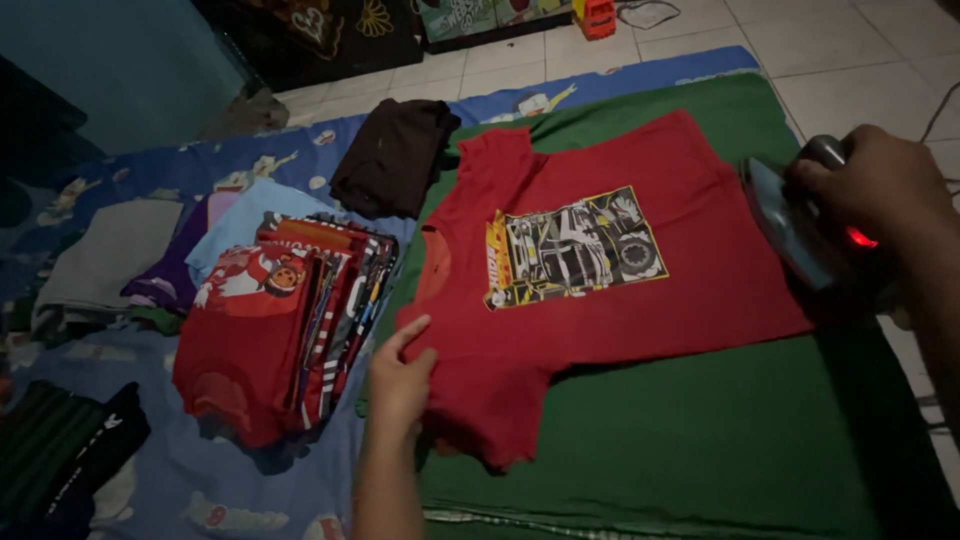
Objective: Ironing and folding multiple t-shirts on a bed.
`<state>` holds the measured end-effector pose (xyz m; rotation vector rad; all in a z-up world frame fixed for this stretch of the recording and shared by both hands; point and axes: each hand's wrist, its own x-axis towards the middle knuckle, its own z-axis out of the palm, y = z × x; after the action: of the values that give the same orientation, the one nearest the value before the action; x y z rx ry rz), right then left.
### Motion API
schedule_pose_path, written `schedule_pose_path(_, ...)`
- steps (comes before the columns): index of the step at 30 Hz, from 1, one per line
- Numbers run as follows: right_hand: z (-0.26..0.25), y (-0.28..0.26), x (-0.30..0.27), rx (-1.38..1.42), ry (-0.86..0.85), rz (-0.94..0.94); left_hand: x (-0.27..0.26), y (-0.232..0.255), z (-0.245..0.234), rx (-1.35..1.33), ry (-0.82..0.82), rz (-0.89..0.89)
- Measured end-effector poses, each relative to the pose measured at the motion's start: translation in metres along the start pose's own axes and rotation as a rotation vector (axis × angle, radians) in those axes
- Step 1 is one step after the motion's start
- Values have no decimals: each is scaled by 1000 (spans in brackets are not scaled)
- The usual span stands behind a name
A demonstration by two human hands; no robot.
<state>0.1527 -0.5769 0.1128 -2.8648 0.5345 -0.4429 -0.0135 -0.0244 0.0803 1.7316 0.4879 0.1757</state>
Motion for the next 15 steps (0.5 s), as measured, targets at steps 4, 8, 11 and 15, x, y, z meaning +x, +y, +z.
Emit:
schedule_pose_path(4, -17, -10, -10, 34, -86, 13, 20, -27, -38, 117, 22, 161)
schedule_pose_path(8, -36, -35, -23, -55, -113, 1, 17, -30, -61, 181, -6, 97)
schedule_pose_path(11, -19, -37, -16, -14, -100, -75, 22, -37, -60, 231, -15, 52)
schedule_pose_path(15, -2, -43, -16, -133, 6, -297, 47, -66, -51, 291, -9, 248)
